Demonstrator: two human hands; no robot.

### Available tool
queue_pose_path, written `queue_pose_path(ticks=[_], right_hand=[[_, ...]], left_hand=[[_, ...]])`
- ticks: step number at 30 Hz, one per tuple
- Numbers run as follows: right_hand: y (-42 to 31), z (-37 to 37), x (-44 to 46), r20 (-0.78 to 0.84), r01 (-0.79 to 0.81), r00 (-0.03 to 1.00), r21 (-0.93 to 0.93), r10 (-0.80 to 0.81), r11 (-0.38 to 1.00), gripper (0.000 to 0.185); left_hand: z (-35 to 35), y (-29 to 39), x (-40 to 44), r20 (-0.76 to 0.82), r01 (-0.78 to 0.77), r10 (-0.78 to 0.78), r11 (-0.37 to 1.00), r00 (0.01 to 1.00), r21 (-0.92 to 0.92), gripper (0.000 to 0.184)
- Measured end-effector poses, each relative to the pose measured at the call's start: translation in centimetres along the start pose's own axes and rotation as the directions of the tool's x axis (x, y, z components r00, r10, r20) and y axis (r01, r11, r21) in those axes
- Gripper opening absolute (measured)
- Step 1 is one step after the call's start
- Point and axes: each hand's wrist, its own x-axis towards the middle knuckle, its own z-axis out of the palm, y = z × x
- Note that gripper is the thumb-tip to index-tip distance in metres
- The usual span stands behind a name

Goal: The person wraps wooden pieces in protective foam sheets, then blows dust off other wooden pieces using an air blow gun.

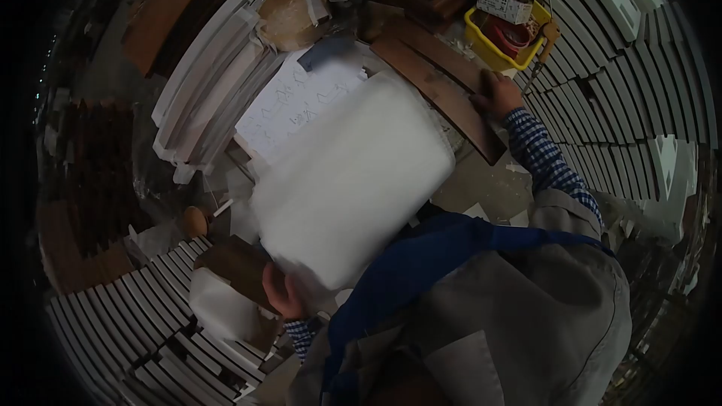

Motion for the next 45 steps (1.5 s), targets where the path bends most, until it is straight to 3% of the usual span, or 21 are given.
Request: queue_pose_path(ticks=[1, 3, 4, 6, 8, 12, 14, 17, 21, 23, 27, 28, 32, 33, 35, 39, 41, 42, 43, 44, 45], right_hand=[[1.2, 0.5, 0.0, 0.025, -0.015, 1.0, 0.045, 0.014, 0.999, 0.063], [2.9, -0.5, 0.8, 0.055, -0.01, 0.998, 0.086, 0.005, 0.996, 0.064], [2.7, -1.5, 1.3, 0.057, -0.029, 0.998, 0.119, 0.022, 0.992, 0.063], [2.1, -2.5, 1.3, 0.069, -0.033, 0.997, 0.164, 0.022, 0.986, 0.061], [1.4, -3.1, 0.3, 0.15, -0.158, 0.983, 0.407, 0.105, 0.9, 0.054], [-2.6, -2.2, -5.1, 0.239, -0.021, 0.97, 0.285, -0.05, 0.958, 0.053], [-3.7, 0.1, -6.9, -0.089, 0.196, 0.978, 0.092, -0.188, 0.976, 0.057], [-4.8, 1.3, -6.5, -0.193, 0.205, 0.968, 0.24, -0.16, 0.949, 0.072], [-9.1, -0.9, -7.1, 0.004, 0.269, 0.963, 0.113, -0.271, 0.957, 0.091], [-9.8, 0.5, -7.2, 0.047, 0.252, 0.968, -0.146, -0.248, 0.957, 0.106], [-6.5, 1.1, -4.4, 0.161, 0.206, 0.962, 0.099, -0.22, 0.973, 0.099], [-4.7, 2.0, -3.0, 0.13, 0.191, 0.968, 0.18, -0.216, 0.965, 0.096], [1.2, 5.5, 0.2, 0.053, 0.29, 0.953, 0.125, -0.298, 0.949, 0.092], [-0.3, 4.4, -0.7, 0.029, 0.263, 0.964, 0.076, -0.266, 0.962, 0.09], [-2.7, 3.0, -1.6, -0.008, 0.221, 0.975, 0.015, -0.221, 0.975, 0.087], [-3.6, 2.9, -2.5, 0.03, 0.207, 0.977, 0.086, -0.21, 0.974, 0.089], [-3.6, 3.0, -2.3, 0.026, 0.246, 0.968, 0.094, -0.249, 0.965, 0.09], [-3.3, 3.0, -2.5, 0.032, 0.267, 0.962, 0.105, -0.271, 0.958, 0.091], [-3.1, 3.1, -2.7, 0.042, 0.292, 0.954, 0.12, -0.298, 0.949, 0.093], [-2.9, 3.0, -2.2, 0.054, 0.32, 0.943, 0.13, -0.329, 0.939, 0.093], [-2.5, 2.8, -1.8, 0.042, 0.306, 0.948, 0.156, -0.315, 0.939, 0.091]], left_hand=[[0.9, 2.4, -1.5, 0.002, 0.005, -0.005, 1.0, 1.0, 0.003, 0.047], [3.2, 6.7, -4.3, 0.219, -0.386, 0.324, 0.839, 0.921, 0.384, 0.049], [4.6, 7.5, -5.6, 0.211, -0.371, 0.31, 0.841, 0.927, 0.395, 0.049], [7.6, 7.7, -7.2, 0.433, -0.478, 0.337, 0.834, 0.836, 0.274, 0.053], [10.7, 7.9, -8.0, 0.524, -0.501, 0.272, 0.784, 0.807, 0.365, 0.067], [15.7, 9.0, -7.5, 0.457, -0.425, 0.184, 0.751, 0.87, 0.505, 0.082], [16.8, 9.0, -6.7, 0.474, -0.427, 0.152, 0.717, 0.867, 0.551, 0.092], [17.1, 9.4, -6.2, 0.462, -0.419, 0.146, 0.707, 0.875, 0.569, 0.094], [17.1, 8.7, -6.7, 0.452, -0.415, 0.127, 0.659, 0.883, 0.627, 0.094], [16.8, 8.6, -6.5, 0.477, -0.452, 0.16, 0.665, 0.864, 0.595, 0.092], [16.6, 9.0, -7.6, 0.427, -0.381, 0.124, 0.708, 0.896, 0.594, 0.091], [16.7, 9.1, -7.8, 0.405, -0.36, 0.123, 0.727, 0.906, 0.585, 0.089], [17.0, 8.7, -8.5, 0.328, -0.353, 0.189, 0.741, 0.926, 0.571, 0.075], [17.2, 8.3, -8.7, 0.329, -0.358, 0.197, 0.749, 0.924, 0.557, 0.075], [17.6, 7.3, -9.0, 0.22, -0.431, 0.373, 0.724, 0.902, 0.539, 0.056], [17.6, 8.8, -10.3, 0.13, -0.482, 0.494, 0.7, 0.86, 0.528, 0.038], [17.8, 9.4, -12.0, -0.217, -0.152, 0.273, 0.88, 0.937, 0.45, 0.029], [18.7, 7.7, -13.3, -0.227, -0.136, 0.264, 0.879, 0.937, 0.458, 0.029], [20.2, 4.2, -15.4, -0.231, 0.136, -0.138, 0.99, 0.963, -0.028, 0.027], [21.2, 2.2, -17.2, -0.06, 0.394, -0.482, 0.777, 0.874, -0.491, 0.025], [21.8, 2.0, -17.8, 0.095, 0.464, -0.526, 0.634, 0.845, -0.618, 0.027]])
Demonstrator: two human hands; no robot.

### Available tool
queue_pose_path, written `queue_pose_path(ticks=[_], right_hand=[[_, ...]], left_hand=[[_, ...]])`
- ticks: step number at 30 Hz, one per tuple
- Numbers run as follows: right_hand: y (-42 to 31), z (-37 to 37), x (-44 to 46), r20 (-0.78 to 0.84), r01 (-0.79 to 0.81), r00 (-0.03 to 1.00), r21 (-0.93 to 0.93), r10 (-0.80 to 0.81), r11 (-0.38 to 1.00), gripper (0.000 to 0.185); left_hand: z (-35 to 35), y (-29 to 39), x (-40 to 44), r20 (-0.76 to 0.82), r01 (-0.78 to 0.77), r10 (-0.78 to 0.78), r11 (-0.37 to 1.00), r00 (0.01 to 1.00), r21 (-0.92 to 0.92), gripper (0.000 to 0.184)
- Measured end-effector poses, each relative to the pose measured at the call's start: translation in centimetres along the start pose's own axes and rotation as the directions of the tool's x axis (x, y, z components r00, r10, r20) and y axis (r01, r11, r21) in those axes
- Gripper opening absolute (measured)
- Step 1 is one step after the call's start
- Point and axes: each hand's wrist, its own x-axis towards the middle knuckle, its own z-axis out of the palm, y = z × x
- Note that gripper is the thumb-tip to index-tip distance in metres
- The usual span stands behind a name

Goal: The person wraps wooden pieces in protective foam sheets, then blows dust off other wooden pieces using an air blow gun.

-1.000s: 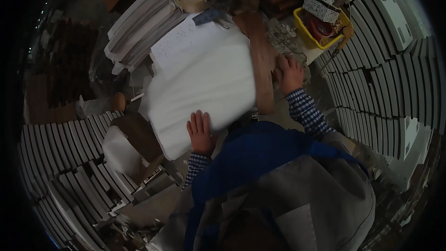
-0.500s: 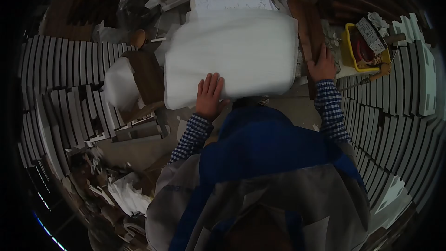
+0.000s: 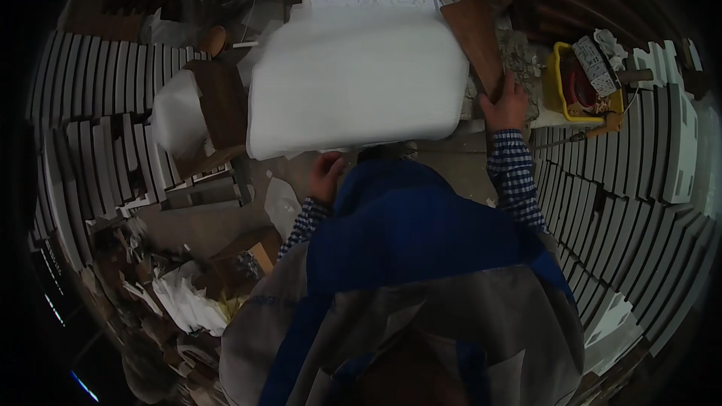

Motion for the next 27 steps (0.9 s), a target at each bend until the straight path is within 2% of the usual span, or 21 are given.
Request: queue_pose_path(ticks=[1, 3, 5, 7, 8, 9, 10, 11, 13, 16, 17, 18, 20, 21, 23, 27], right_hand=[[0.7, -0.3, 0.2, -0.013, -0.018, 1.0, 0.026, 0.018, 1.0, 0.09], [1.6, -1.8, 0.2, -0.034, -0.074, 0.996, 0.201, 0.083, 0.977, 0.084], [4.1, -2.7, -0.1, -0.104, -0.019, 0.994, 0.238, 0.044, 0.971, 0.081], [4.7, -4.8, -0.4, -0.156, 0.106, 0.985, 0.203, -0.075, 0.973, 0.08], [3.7, -5.5, -0.2, -0.144, 0.14, 0.983, 0.207, -0.112, 0.968, 0.08], [2.6, -6.5, -0.1, -0.186, 0.258, 0.957, 0.198, -0.222, 0.946, 0.08], [1.0, -7.7, -0.1, -0.227, 0.364, 0.92, 0.183, -0.321, 0.913, 0.079], [-0.9, -8.5, 0.5, -0.217, 0.375, 0.917, 0.183, -0.335, 0.909, 0.079], [-7.5, -9.8, 1.4, -0.119, 0.608, 0.787, 0.324, -0.606, 0.725, 0.08], [-15.6, -8.6, 2.6, -0.069, 0.791, 0.538, 0.384, -0.84, 0.476, 0.083], [-17.6, -7.8, 3.2, -0.047, 0.832, 0.435, 0.403, -0.899, 0.382, 0.084], [-19.1, -6.4, 3.7, -0.049, 0.832, 0.432, 0.407, -0.9, 0.377, 0.084], [-21.2, -3.1, 4.4, 0.044, 0.883, 0.27, 0.387, -0.962, 0.265, 0.086], [-22.0, -1.6, 4.9, 0.047, 0.884, 0.262, 0.39, -0.964, 0.259, 0.086], [-22.6, 0.9, 5.0, 0.334, 0.784, 0.296, 0.451, -0.895, 0.427, 0.086], [-22.9, 1.8, 4.9, 0.306, 0.789, 0.274, 0.47, -0.912, 0.396, 0.085]], left_hand=[[1.0, -0.7, 0.3, 0.112, 0.132, -0.116, 0.979, 0.987, -0.152, 0.029], [5.0, 2.1, 0.4, 0.162, 0.306, -0.272, 0.92, 0.948, -0.244, 0.036], [7.0, 2.0, 1.8, 0.231, 0.35, -0.29, 0.892, 0.929, -0.286, 0.039], [8.2, 1.0, 2.5, 0.193, 0.366, -0.315, 0.859, 0.929, -0.359, 0.041], [8.2, 0.5, 2.7, 0.181, 0.392, -0.348, 0.824, 0.92, -0.409, 0.043], [8.0, 0.4, 2.3, 0.156, 0.38, -0.347, 0.817, 0.925, -0.433, 0.043], [8.0, 0.5, 1.8, 0.15, 0.393, -0.364, 0.83, 0.919, -0.396, 0.04], [8.0, 0.7, 1.3, 0.151, 0.409, -0.38, 0.842, 0.913, -0.351, 0.038], [7.5, 0.9, 0.3, 0.177, 0.42, -0.381, 0.837, 0.907, -0.352, 0.036], [7.0, 2.2, -1.0, 0.214, 0.418, -0.364, 0.844, 0.906, -0.336, 0.035], [6.8, 2.6, -1.3, 0.217, 0.407, -0.352, 0.853, 0.911, -0.327, 0.034], [6.6, 2.5, -1.5, 0.212, 0.405, -0.351, 0.853, 0.912, -0.329, 0.034], [6.1, 2.2, -1.6, 0.268, 0.313, -0.238, 0.905, 0.934, -0.287, 0.036], [5.8, 2.5, -1.7, 0.262, 0.312, -0.237, 0.904, 0.935, -0.294, 0.036], [5.9, 3.1, -2.7, 0.305, 0.343, -0.245, 0.881, 0.92, -0.326, 0.036], [6.4, 3.7, -3.2, 0.402, 0.39, -0.218, 0.82, 0.889, -0.418, 0.036]])
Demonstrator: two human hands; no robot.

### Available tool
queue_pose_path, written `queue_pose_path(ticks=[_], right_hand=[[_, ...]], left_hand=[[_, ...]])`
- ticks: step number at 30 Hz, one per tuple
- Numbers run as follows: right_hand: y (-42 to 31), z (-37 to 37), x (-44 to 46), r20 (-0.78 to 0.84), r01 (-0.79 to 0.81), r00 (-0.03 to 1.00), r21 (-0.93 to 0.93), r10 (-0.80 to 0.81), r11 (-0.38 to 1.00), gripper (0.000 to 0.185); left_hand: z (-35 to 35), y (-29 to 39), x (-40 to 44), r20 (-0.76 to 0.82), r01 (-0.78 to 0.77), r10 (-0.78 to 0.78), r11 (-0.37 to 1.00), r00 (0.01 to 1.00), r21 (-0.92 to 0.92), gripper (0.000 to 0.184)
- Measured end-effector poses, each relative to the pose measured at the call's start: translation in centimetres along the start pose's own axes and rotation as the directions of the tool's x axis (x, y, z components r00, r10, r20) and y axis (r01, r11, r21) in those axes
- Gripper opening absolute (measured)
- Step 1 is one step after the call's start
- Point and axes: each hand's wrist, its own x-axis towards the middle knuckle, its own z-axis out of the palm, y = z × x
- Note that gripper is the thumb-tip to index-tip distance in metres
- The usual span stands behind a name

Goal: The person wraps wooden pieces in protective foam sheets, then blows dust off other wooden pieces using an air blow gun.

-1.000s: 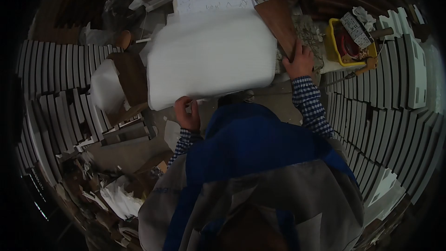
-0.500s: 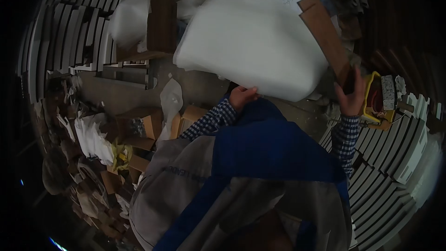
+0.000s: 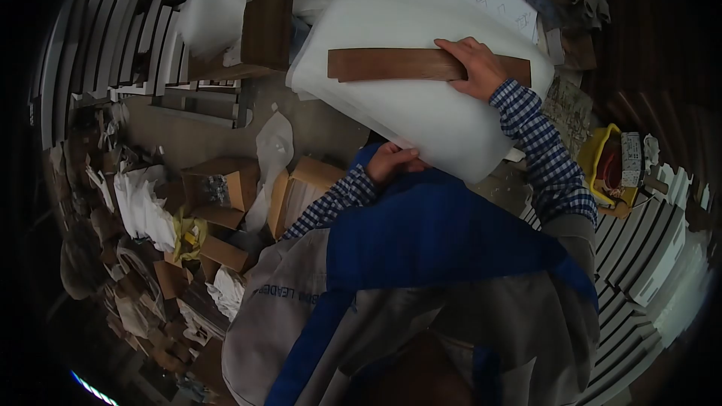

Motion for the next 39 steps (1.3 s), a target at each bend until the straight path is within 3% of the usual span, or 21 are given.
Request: queue_pose_path(ticks=[3, 6, 8, 12, 14, 15, 17, 20, 23, 27, 29, 36, 38, 39], right_hand=[[-0.3, -0.2, -0.4, 0.0, -0.046, 0.999, -0.018, 0.046, 0.999, 0.084], [0.3, -0.2, -0.7, -0.015, -0.029, 0.999, -0.004, 0.029, 1.0, 0.083], [0.3, -0.4, -1.0, 0.016, -0.045, 0.999, -0.047, 0.045, 0.998, 0.082], [0.9, -0.3, -1.7, 0.033, -0.04, 0.999, -0.038, 0.041, 0.998, 0.08], [1.4, 0.4, -2.1, -0.013, -0.004, 1.0, -0.054, 0.004, 0.999, 0.079], [1.3, 0.3, -2.4, -0.019, -0.034, 0.999, -0.057, 0.033, 0.998, 0.079], [0.4, 0.1, -2.6, 0.001, -0.025, 1.0, 0.006, 0.025, 1.0, 0.082], [0.0, 0.3, -3.1, -0.003, 0.054, 0.999, 0.017, -0.054, 0.998, 0.082], [0.5, 1.7, -3.7, 0.036, 0.059, 0.998, 0.012, -0.059, 0.998, 0.083], [0.2, 1.6, -4.2, 0.006, 0.024, 1.0, 0.004, -0.024, 1.0, 0.083], [0.2, 1.5, -4.0, 0.028, -0.073, 0.997, 0.006, 0.073, 0.997, 0.084], [0.6, 0.7, -4.1, -0.026, -0.03, 0.999, 0.014, 0.03, 0.999, 0.083], [0.6, -0.3, -4.4, -0.162, -0.044, 0.986, -0.039, 0.037, 0.998, 0.082], [1.0, -0.8, -4.5, -0.162, -0.056, 0.986, -0.043, 0.048, 0.997, 0.082]], left_hand=[[0.7, 0.6, 0.0, 0.069, 0.038, -0.035, 0.998, 0.997, -0.041, 0.035], [1.4, 1.1, -0.2, 0.078, 0.098, -0.102, 0.994, 0.992, 0.055, 0.037], [2.0, 1.7, -0.8, 0.062, 0.037, -0.04, 0.998, 0.997, 0.056, 0.037], [2.7, 2.2, -1.3, 0.136, 0.087, -0.094, 0.995, 0.986, 0.057, 0.041], [2.9, 2.1, -1.2, -0.037, 0.07, -0.067, 0.993, 0.997, 0.097, 0.05], [3.2, 1.9, -0.7, -0.019, 0.091, -0.089, 0.99, 0.996, 0.103, 0.05], [3.1, 1.9, -0.5, -0.04, 0.069, -0.071, 0.996, 0.997, -0.055, 0.056], [3.1, 2.9, -0.1, -0.106, 0.193, -0.192, 0.981, 0.976, -0.002, 0.056], [2.7, 2.3, 0.2, -0.088, 0.215, -0.224, 0.972, 0.971, -0.094, 0.053], [2.5, 1.6, 0.4, -0.071, 0.197, -0.203, 0.977, 0.977, -0.088, 0.05], [2.8, 2.0, 0.1, -0.068, 0.175, -0.177, 0.984, 0.982, -0.029, 0.049], [4.2, 5.0, -0.3, 0.002, 0.131, -0.131, 0.989, 0.991, -0.068, 0.045], [4.1, 6.0, 0.4, 0.06, -0.071, 0.085, 0.976, 0.995, -0.204, 0.037], [3.2, 6.4, 1.1, 0.071, -0.061, 0.077, 0.977, 0.995, -0.205, 0.037]])
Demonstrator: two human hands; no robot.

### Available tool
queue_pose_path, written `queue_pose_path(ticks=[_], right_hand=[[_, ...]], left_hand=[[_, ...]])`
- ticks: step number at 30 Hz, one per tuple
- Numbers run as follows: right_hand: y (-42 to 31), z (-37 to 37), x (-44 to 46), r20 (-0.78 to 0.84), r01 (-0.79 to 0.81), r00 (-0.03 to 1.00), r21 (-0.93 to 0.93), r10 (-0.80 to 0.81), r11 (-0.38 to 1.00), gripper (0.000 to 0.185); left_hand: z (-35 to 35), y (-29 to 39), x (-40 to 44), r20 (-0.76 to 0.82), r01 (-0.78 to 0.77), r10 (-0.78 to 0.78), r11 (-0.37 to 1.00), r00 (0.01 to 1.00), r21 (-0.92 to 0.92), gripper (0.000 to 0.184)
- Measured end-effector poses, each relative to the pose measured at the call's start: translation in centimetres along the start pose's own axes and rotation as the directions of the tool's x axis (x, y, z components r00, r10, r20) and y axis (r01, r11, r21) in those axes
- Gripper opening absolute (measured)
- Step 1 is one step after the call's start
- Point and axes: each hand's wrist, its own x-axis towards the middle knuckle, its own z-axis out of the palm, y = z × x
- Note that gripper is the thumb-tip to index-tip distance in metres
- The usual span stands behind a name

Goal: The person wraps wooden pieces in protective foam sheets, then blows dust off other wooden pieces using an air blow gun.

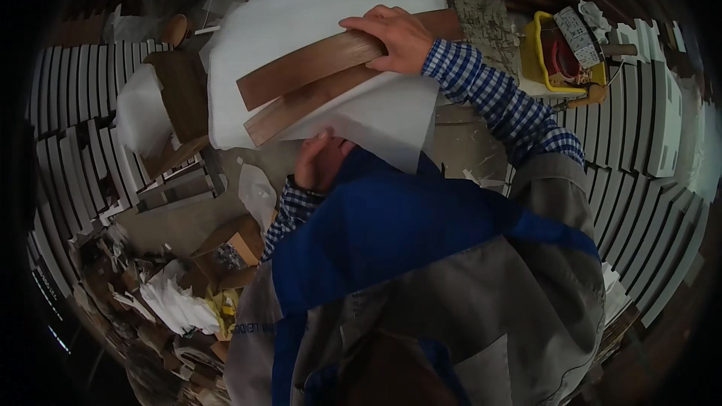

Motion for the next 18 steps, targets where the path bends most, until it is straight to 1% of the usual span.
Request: queue_pose_path(ticks=[2, 3, 4, 5, 6, 7, 8, 9, 11, 12, 14, 15, 17, 18], right_hand=[[1.3, -1.6, -0.7, -0.235, -0.091, 0.963, 0.171, 0.13, 0.981, 0.082], [2.1, -1.8, -1.2, -0.318, -0.122, 0.933, 0.156, 0.167, 0.98, 0.082], [3.1, -1.9, -1.7, -0.398, -0.153, 0.895, 0.145, 0.199, 0.978, 0.082], [3.8, -2.2, -2.5, -0.443, -0.183, 0.861, 0.191, 0.251, 0.964, 0.082], [4.1, -2.4, -3.5, -0.446, -0.184, 0.859, 0.189, 0.251, 0.965, 0.082], [4.2, -2.6, -4.7, -0.463, -0.254, 0.818, 0.243, 0.342, 0.936, 0.082], [4.8, -2.7, -5.8, -0.472, -0.321, 0.768, 0.301, 0.433, 0.898, 0.082], [4.8, -2.6, -6.5, -0.471, -0.325, 0.767, 0.302, 0.436, 0.896, 0.082], [4.4, -2.6, -7.4, -0.43, -0.42, 0.703, 0.392, 0.567, 0.818, 0.084], [4.2, -2.8, -8.1, -0.436, -0.412, 0.705, 0.392, 0.56, 0.823, 0.084], [3.9, -2.5, -8.3, -0.353, -0.474, 0.682, 0.454, 0.64, 0.755, 0.082], [4.2, -2.4, -8.6, -0.351, -0.473, 0.68, 0.46, 0.643, 0.751, 0.082], [4.1, -2.2, -8.8, -0.31, -0.498, 0.715, 0.402, 0.627, 0.768, 0.082], [4.2, -2.1, -9.0, -0.309, -0.498, 0.714, 0.407, 0.629, 0.766, 0.082]], left_hand=[[-1.3, 1.3, 2.1, 0.123, -0.147, 0.149, 0.989, 0.981, -0.026, 0.04], [-1.5, 2.2, 2.9, 0.129, -0.147, 0.15, 0.989, 0.98, -0.025, 0.04], [-1.6, 3.4, 3.7, 0.075, -0.253, 0.243, 0.95, 0.967, 0.183, 0.043], [-1.8, 4.4, 4.2, 0.041, -0.331, 0.342, 0.861, 0.939, 0.386, 0.045], [-2.6, 5.4, 4.7, 0.044, -0.332, 0.342, 0.861, 0.939, 0.386, 0.045], [-3.4, 6.3, 5.1, 0.078, -0.329, 0.351, 0.746, 0.933, 0.579, 0.047], [-4.0, 7.0, 6.0, 0.11, -0.312, 0.351, 0.593, 0.93, 0.742, 0.049], [-5.1, 7.5, 6.6, 0.11, -0.309, 0.348, 0.594, 0.931, 0.742, 0.049], [-6.7, 8.7, 7.8, 0.137, -0.306, 0.335, 0.53, 0.932, 0.791, 0.049], [-6.3, 9.0, 7.9, 0.142, -0.313, 0.342, 0.523, 0.929, 0.793, 0.049], [-6.3, 10.0, 8.2, 0.065, -0.234, 0.29, 0.596, 0.955, 0.768, 0.048], [-6.4, 10.2, 8.7, 0.062, -0.228, 0.287, 0.593, 0.956, 0.772, 0.048], [-7.0, 10.8, 9.2, 0.021, -0.211, 0.342, 0.53, 0.94, 0.821, 0.046], [-7.6, 11.3, 9.5, 0.019, -0.207, 0.34, 0.528, 0.94, 0.824, 0.046]])
